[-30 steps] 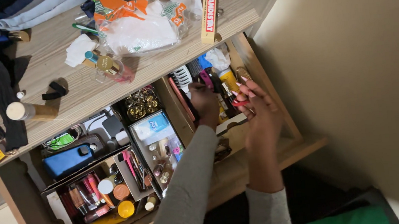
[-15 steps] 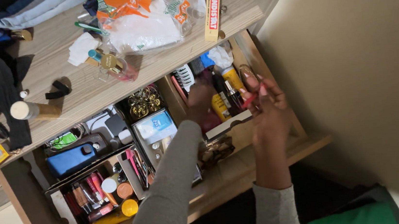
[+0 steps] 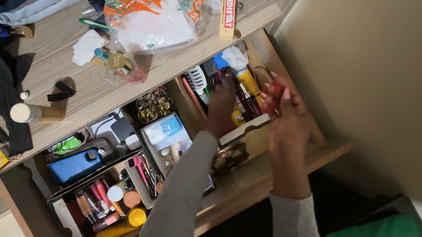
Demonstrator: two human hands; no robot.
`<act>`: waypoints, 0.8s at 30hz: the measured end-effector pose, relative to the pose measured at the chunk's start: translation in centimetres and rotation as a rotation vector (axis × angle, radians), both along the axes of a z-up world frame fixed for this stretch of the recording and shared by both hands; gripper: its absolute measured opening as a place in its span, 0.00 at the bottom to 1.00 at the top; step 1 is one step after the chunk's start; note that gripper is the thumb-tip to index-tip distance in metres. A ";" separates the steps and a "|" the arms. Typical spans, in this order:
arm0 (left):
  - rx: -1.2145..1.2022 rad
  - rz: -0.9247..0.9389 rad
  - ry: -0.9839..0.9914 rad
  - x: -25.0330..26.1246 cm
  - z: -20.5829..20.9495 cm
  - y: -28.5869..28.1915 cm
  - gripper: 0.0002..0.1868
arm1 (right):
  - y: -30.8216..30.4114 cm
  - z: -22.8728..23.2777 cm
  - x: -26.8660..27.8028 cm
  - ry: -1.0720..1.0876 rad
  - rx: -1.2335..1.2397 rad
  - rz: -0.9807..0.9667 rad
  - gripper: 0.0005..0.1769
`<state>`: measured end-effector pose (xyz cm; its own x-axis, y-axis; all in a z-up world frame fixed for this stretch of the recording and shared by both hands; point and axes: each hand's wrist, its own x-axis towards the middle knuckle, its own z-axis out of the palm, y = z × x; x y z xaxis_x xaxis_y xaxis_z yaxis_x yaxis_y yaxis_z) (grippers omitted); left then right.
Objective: The person removes various items from a cluttered drawer, including cosmetics, jewelry, and small accessories, then places them on the shelf above. The person continues to sort and rearrange items within the drawer and on the shelf throughout the clip.
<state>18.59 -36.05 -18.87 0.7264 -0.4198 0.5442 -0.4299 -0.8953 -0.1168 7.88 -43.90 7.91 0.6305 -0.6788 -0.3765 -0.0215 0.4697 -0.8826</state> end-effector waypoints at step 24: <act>-1.598 0.209 0.864 -9.6 24.4 7.8 0.09 | 1.3 -0.5 0.4 0.014 -0.415 0.372 0.10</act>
